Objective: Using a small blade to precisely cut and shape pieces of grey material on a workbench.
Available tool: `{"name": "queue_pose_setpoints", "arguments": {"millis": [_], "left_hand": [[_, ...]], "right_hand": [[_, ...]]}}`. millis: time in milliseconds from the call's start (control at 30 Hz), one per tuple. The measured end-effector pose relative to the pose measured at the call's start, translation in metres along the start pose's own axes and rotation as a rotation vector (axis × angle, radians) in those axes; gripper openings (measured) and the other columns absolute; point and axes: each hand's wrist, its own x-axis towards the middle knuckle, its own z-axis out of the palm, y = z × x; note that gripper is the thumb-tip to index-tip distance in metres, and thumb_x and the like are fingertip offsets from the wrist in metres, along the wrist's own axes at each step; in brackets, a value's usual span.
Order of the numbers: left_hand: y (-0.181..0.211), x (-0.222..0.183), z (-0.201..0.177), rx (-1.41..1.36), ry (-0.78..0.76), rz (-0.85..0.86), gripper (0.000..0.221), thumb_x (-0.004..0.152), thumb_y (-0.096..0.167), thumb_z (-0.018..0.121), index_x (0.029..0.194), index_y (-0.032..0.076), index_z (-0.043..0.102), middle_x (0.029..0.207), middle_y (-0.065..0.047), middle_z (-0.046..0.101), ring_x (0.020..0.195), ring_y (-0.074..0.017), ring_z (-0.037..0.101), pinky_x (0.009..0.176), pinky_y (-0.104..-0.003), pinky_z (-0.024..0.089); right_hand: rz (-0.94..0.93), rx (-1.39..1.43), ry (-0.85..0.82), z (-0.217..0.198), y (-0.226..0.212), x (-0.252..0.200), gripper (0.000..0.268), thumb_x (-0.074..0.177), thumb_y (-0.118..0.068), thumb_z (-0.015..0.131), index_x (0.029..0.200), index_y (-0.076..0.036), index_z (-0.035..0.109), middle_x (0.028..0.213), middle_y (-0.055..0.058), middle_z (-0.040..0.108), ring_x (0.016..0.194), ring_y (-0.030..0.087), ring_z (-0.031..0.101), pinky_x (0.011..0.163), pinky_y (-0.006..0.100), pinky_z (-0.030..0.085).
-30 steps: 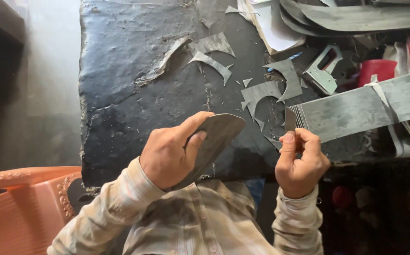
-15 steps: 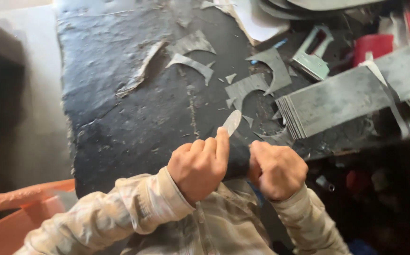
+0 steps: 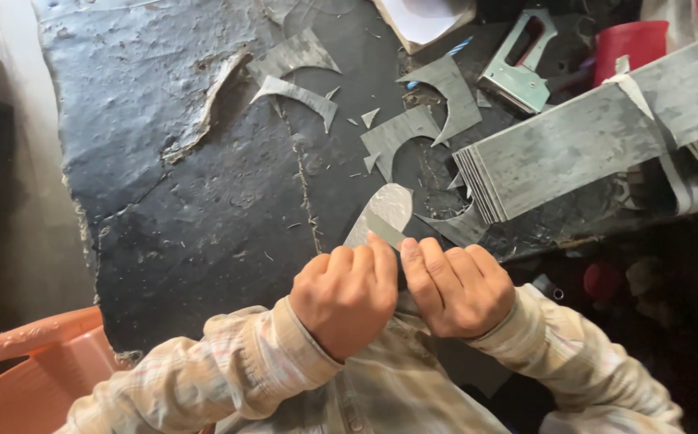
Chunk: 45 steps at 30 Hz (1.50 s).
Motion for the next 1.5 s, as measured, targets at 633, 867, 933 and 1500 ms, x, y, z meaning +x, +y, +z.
{"name": "queue_pose_setpoints", "arguments": {"millis": [633,867,933,1500], "left_hand": [[-0.016,-0.004,-0.013,-0.215,-0.011,-0.01,0.042,0.077,0.008,0.062,0.113,-0.011,0.069,0.073,-0.002,0.056,0.064,-0.0144,0.056,0.053,-0.028,0.042],[-0.019,0.0,-0.014,-0.397,0.001,-0.096,0.019,0.081,0.007,0.066,0.098,-0.002,0.067,0.073,-0.003,0.057,0.065,-0.0178,0.058,0.056,-0.032,0.046],[-0.02,0.002,-0.013,-0.503,-0.001,-0.141,0.005,0.084,0.005,0.068,0.083,0.006,0.063,0.071,-0.003,0.057,0.064,-0.0198,0.059,0.057,-0.034,0.048],[-0.043,0.006,0.013,-0.84,0.042,-0.566,0.02,0.082,0.014,0.077,0.068,0.005,0.067,0.064,-0.014,0.065,0.057,-0.0311,0.067,0.051,-0.038,0.051]], "right_hand": [[0.287,0.16,0.166,0.008,0.008,-0.005,0.027,0.091,0.011,0.074,0.114,0.006,0.06,0.093,0.014,0.07,0.065,0.025,0.065,0.059,0.036,0.052],[0.034,0.219,0.108,0.005,0.002,0.006,0.03,0.092,0.007,0.074,0.116,0.012,0.057,0.095,0.023,0.069,0.07,0.027,0.068,0.057,0.036,0.053],[-0.001,0.214,0.097,0.011,0.001,0.005,0.029,0.093,0.006,0.073,0.115,0.013,0.056,0.095,0.025,0.069,0.071,0.028,0.069,0.057,0.037,0.054],[-0.145,-0.137,0.055,0.037,0.003,0.032,0.017,0.094,0.001,0.07,0.107,0.011,0.066,0.092,0.021,0.069,0.065,0.02,0.063,0.055,0.03,0.049]]}}
